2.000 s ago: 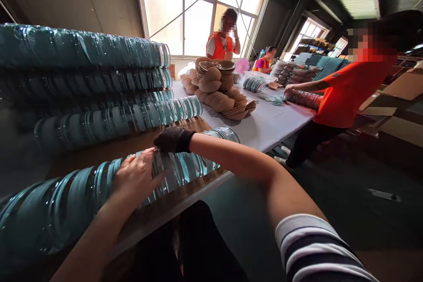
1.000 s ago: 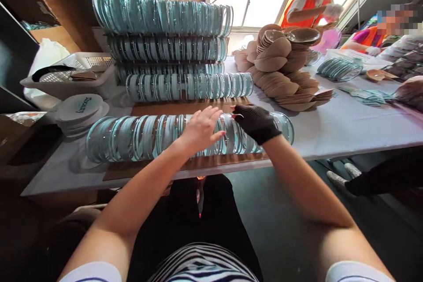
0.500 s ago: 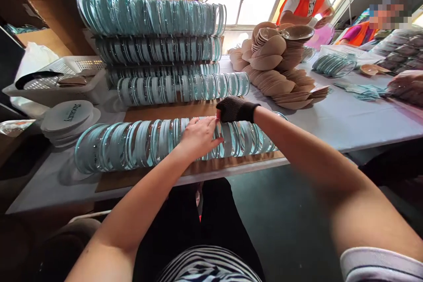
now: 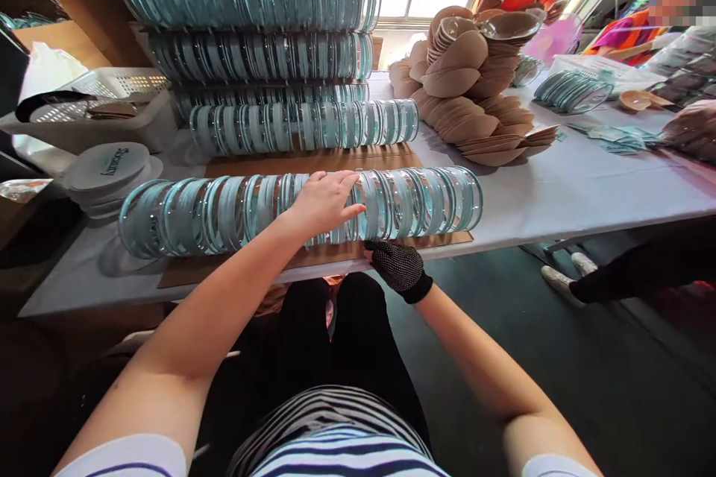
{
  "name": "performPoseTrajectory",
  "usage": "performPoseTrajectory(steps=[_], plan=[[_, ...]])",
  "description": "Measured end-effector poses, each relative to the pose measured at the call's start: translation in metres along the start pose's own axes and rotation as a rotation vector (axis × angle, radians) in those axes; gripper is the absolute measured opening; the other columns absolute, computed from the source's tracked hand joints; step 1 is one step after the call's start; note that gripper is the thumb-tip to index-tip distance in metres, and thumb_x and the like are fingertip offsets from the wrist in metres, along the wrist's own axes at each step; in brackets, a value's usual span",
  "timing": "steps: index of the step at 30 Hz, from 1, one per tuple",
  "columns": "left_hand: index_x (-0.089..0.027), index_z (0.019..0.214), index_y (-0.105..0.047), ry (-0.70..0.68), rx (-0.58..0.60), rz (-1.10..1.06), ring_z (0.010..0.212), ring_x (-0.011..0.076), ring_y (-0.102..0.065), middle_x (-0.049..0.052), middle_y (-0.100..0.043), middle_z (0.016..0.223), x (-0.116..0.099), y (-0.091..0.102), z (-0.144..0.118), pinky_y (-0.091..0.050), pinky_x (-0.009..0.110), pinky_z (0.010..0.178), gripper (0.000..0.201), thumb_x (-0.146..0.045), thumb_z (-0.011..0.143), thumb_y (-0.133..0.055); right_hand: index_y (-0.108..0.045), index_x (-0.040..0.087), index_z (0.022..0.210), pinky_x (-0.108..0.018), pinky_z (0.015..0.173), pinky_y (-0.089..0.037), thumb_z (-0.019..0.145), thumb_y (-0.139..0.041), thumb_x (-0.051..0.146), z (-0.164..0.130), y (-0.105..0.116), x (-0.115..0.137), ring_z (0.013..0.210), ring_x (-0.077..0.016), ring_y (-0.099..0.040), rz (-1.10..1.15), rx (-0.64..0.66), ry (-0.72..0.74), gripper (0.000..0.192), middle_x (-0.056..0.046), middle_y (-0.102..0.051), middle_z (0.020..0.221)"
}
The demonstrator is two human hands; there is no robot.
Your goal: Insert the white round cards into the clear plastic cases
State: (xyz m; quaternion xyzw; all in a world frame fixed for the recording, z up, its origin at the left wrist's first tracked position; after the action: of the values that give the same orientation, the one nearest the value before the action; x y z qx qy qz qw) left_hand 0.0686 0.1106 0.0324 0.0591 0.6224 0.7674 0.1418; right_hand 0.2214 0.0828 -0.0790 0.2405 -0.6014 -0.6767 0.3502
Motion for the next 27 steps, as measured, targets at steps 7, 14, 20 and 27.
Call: performPoseTrajectory(steps=[7,14,20,27], plan=[[-0.01,0.146,-0.038,-0.055,-0.082,-0.044,0.142,0.0269,-0.035,0.014,-0.041,0.152,-0.034,0.001,0.025,-0.027,0.045,0.116,0.07,-0.054,0.093,-0.048,-0.061,0.014,0.129,-0.035,0.091,-0.046,0.097,-0.04,0.024,0.087,0.123,-0.074,0.11,-0.0251,-0.063,-0.147,0.031,-0.276,0.04,-0.016,-0.066,0.123],[-0.013,0.142,-0.046,-0.073,-0.159,0.036,0.132,0.0291,-0.046,0.014,-0.05,0.145,-0.048,-0.018,0.031,-0.034,0.049,0.109,0.068,-0.059,0.092,-0.044,-0.075,0.015,0.101,-0.017,0.067,-0.043,0.069,-0.073,0.009,0.186,0.105,-0.081,0.071,-0.0083,-0.062,-0.121,0.518,-0.043,0.032,0.001,-0.074,0.083],[-0.013,0.142,-0.046,-0.051,-0.121,0.054,0.133,0.0293,-0.046,0.014,-0.052,0.144,-0.044,-0.023,0.032,-0.032,0.049,0.11,0.067,-0.056,0.09,-0.047,-0.075,0.011,0.081,-0.019,0.065,-0.039,0.073,-0.07,0.011,0.179,0.111,-0.072,0.068,-0.0087,-0.058,-0.198,0.39,0.024,0.01,-0.002,-0.071,0.074],[-0.019,0.143,-0.043,-0.016,-0.064,-0.013,0.137,0.0259,-0.042,0.009,-0.047,0.149,-0.043,-0.021,0.033,-0.028,0.047,0.114,0.069,-0.057,0.086,-0.051,-0.07,0.011,0.081,-0.022,0.067,-0.042,0.073,-0.061,0.012,0.096,0.127,-0.075,0.071,-0.0135,-0.062,0.02,0.024,0.083,0.012,-0.005,-0.072,0.079]])
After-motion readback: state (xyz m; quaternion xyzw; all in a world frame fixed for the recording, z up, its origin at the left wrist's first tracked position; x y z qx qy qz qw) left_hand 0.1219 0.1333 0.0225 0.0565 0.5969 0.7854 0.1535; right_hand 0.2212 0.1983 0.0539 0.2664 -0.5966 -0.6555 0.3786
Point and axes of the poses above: each hand's wrist, its own z-axis towards the middle knuckle, its own y-axis out of the back of the hand, x = y × z, the point moved 7 cm from there along z, towards the middle knuckle
